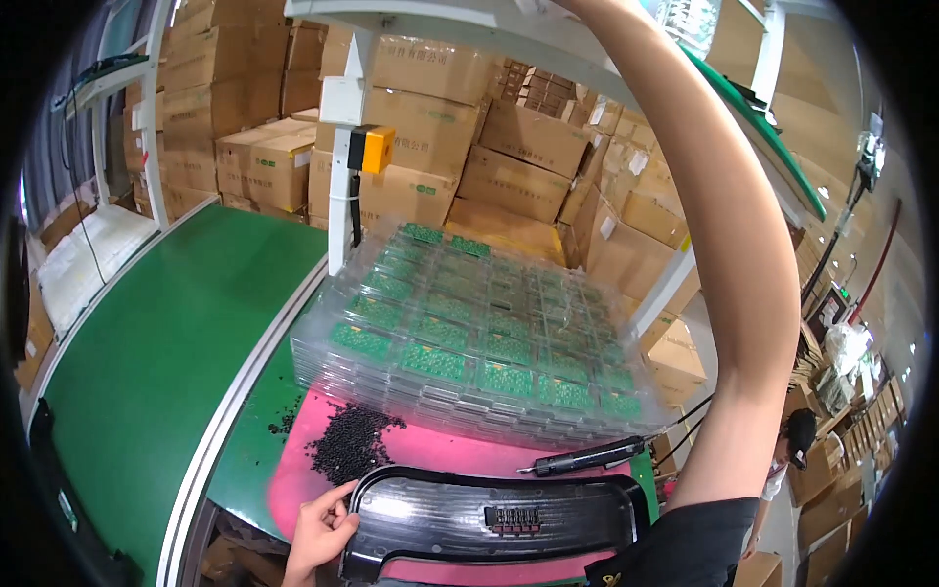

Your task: Assembling circuit boards into plastic housings using an electric screwdriver.

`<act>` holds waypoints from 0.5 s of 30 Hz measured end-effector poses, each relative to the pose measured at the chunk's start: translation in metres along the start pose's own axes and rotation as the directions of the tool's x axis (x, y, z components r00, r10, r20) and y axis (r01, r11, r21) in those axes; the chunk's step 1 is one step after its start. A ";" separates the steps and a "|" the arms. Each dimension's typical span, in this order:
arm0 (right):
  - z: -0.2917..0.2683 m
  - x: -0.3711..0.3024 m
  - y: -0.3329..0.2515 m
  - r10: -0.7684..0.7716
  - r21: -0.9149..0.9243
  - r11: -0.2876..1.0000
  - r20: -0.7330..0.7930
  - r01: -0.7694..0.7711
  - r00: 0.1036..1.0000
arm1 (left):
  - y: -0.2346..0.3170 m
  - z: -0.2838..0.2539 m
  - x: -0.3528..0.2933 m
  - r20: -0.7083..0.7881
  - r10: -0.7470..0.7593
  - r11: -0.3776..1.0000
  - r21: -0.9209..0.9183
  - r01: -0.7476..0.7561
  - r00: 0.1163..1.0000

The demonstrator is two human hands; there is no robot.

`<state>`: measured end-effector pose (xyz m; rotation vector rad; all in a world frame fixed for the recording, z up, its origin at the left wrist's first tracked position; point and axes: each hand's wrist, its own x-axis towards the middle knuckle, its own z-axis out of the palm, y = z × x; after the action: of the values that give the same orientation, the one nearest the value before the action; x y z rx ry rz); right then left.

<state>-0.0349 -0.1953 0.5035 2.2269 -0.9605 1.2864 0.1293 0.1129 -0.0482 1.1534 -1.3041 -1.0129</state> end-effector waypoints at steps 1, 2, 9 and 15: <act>0.010 -0.007 -0.027 -0.051 0.075 0.996 -0.046 0.054 0.998 | -0.001 -0.003 -0.002 -0.020 -0.031 0.999 -0.032 0.030 0.999; 0.016 -0.002 -0.041 -0.059 -0.023 0.998 0.060 0.061 0.996 | 0.001 -0.005 -0.005 -0.040 -0.051 0.997 -0.060 0.049 0.998; 0.033 0.026 -0.078 0.099 -0.065 0.994 0.291 -0.084 0.952 | 0.003 -0.007 -0.015 -0.072 -0.033 0.999 -0.008 0.033 0.997; 0.032 0.040 -0.074 0.174 -0.068 0.985 0.371 -0.160 0.912 | 0.016 -0.005 -0.016 -0.044 -0.027 0.999 -0.039 0.025 0.999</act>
<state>0.0511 -0.1794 0.5220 2.4584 -1.3262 0.9090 0.1328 0.1319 -0.0352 1.1603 -1.2323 -1.0213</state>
